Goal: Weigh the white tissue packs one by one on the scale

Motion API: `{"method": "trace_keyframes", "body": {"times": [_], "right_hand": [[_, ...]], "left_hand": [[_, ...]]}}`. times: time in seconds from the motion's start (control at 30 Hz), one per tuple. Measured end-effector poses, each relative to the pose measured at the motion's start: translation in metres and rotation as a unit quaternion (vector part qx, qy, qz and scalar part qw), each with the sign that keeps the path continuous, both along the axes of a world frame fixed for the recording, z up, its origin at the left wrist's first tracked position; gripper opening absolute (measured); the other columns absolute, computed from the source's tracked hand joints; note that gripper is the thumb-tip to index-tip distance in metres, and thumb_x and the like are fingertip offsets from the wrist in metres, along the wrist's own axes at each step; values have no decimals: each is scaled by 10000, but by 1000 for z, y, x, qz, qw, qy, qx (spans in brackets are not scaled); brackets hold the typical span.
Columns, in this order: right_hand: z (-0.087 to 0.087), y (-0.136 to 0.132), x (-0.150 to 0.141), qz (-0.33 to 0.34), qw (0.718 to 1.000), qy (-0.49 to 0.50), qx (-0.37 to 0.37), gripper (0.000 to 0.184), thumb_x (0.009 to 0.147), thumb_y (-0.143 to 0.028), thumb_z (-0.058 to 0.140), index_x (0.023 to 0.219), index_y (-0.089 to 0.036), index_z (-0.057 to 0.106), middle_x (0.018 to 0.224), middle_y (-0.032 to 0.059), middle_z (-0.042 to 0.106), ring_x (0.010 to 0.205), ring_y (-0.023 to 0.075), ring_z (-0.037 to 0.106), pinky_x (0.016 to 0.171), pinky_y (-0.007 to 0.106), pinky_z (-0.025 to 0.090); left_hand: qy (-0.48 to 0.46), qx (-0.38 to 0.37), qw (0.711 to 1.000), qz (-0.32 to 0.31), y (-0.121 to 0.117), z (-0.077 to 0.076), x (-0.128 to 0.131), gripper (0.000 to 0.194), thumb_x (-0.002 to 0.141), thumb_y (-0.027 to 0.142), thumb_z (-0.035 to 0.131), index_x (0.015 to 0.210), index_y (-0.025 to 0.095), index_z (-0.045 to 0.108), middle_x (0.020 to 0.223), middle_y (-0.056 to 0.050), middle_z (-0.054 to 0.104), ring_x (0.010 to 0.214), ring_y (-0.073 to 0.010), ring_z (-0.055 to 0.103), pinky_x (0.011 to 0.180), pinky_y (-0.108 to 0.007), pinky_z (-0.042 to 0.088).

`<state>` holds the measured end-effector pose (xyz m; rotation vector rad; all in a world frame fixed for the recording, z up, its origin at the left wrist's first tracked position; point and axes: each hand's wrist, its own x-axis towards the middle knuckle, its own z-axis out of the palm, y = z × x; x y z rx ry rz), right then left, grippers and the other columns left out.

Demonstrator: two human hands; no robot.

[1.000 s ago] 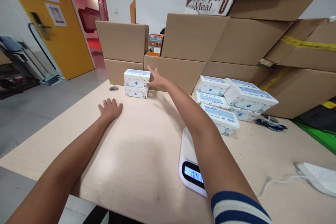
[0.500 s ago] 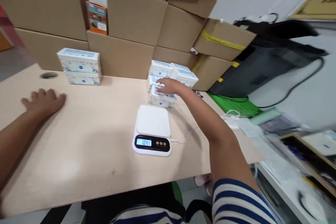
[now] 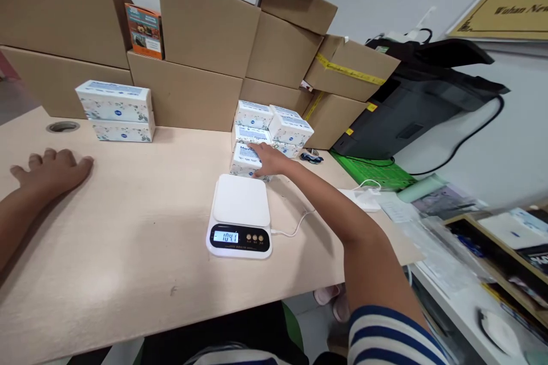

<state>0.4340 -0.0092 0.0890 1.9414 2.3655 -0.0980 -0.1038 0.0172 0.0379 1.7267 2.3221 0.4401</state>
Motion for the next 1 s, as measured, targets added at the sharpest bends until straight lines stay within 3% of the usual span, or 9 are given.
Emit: {"method": "trace_keyframes", "body": {"times": [0.23,0.4,0.5,0.6,0.63,0.73,0.8,0.87,1.0], "right_hand": [[30,-46,-8,30,983,123,132,1152,796,-494,876,1755,-262,282,1657,201,479,1548,481,493,1266,664,451],[14,-89,-21,128,984,121,32,1209,786,-508,903,1782,-282,254,1724,200,480,1581,481,495,1283,687,452],[2,-103,-25,143,984,95,37,1119,846,-511,857,1786,-263,303,1731,221,497,1562,497,523,1271,730,459],[2,-108,-16,152,981,104,54,1035,903,-658,794,1770,-264,389,1802,216,428,1634,513,450,1311,755,415],[3,-109,-10,158,978,121,61,1012,919,-724,757,1763,-283,415,1833,195,391,1668,509,407,1334,754,388],[-4,-114,12,178,953,216,112,918,981,-829,611,1767,-407,395,1902,79,285,1742,460,295,1390,725,314],[-23,-117,22,175,920,306,170,886,1012,-863,496,1786,-489,283,1926,19,216,1763,424,255,1405,709,291],[-51,-120,25,142,877,401,224,934,991,-935,376,1794,-523,136,1939,15,146,1765,417,248,1396,720,299],[-103,-124,19,65,830,504,230,1046,927,-1008,293,1777,-498,-38,1939,81,85,1762,425,257,1393,737,287]], "left_hand": [[18,16,1000,2,3,-5,2,1003,962,806,397,1610,46,489,1871,-267,256,1748,-532,166,1357,-793,78],[6,47,999,11,6,-15,-3,946,997,791,398,1562,44,527,1861,-236,307,1728,-561,205,1345,-832,75],[-31,124,992,-19,1,-16,4,882,999,781,474,1537,86,547,1867,-166,318,1715,-579,214,1362,-835,99],[-117,253,953,-120,-17,-4,46,909,975,870,532,1587,198,508,1864,-63,329,1750,-511,163,1438,-747,74],[-171,265,938,-142,-28,0,71,980,953,939,496,1605,208,490,1838,-92,372,1738,-503,211,1441,-737,108],[-351,171,873,-292,-74,5,162,1082,932,1009,421,1714,263,359,1809,-177,413,1692,-477,364,1395,-744,288],[-389,130,814,-412,-109,1,218,968,1035,910,332,1794,321,210,1912,-132,215,1771,-413,237,1431,-683,272],[-387,157,771,-482,-135,-6,256,823,1117,782,300,1817,392,112,1949,-67,35,1811,-360,89,1464,-643,202],[-351,292,721,-521,-138,-22,270,771,1129,759,300,1812,498,54,1946,33,-89,1812,-339,-67,1475,-651,54]]}}
